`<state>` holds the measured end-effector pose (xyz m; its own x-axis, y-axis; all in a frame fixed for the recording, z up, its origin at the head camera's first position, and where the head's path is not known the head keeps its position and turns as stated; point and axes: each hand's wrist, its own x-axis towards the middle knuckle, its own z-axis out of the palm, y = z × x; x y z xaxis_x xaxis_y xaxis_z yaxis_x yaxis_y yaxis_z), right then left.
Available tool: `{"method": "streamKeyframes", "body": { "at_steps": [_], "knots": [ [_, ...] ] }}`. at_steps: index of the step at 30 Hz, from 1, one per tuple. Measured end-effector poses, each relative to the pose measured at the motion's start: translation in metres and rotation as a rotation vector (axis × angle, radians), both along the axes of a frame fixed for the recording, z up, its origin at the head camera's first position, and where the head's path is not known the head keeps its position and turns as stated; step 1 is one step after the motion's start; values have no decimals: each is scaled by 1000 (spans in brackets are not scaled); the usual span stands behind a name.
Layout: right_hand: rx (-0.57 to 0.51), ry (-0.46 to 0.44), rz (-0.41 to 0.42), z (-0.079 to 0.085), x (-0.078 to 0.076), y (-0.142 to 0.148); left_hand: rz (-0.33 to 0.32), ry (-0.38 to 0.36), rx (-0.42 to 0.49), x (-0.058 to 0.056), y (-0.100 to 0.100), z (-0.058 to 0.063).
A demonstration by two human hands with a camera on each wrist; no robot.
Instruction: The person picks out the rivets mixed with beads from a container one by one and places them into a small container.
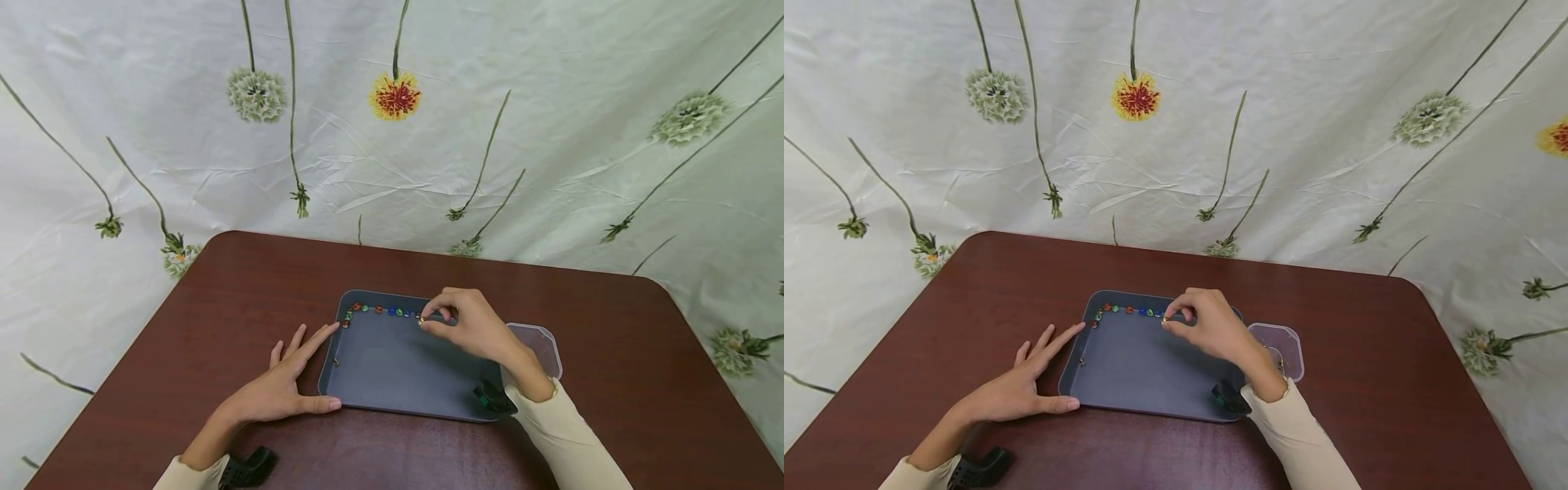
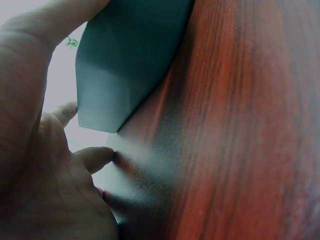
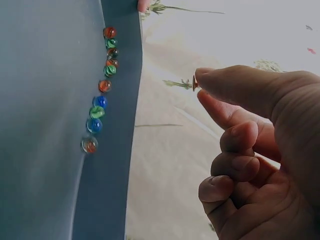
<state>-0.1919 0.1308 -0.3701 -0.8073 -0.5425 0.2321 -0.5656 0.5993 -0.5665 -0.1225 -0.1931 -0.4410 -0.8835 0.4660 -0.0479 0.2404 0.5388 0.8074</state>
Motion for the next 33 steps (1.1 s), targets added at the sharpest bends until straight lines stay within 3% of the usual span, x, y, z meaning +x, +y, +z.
{"method": "streamKeyframes", "body": {
  "at_steps": [16, 33],
  "knots": [
    [-58, 17, -85, 3, 18, 43, 0, 0, -5, -1, 0, 0],
    [-24, 32, -189, 4, 32, 90, 1, 1, -6, -1, -1, 0]
  ]
}}
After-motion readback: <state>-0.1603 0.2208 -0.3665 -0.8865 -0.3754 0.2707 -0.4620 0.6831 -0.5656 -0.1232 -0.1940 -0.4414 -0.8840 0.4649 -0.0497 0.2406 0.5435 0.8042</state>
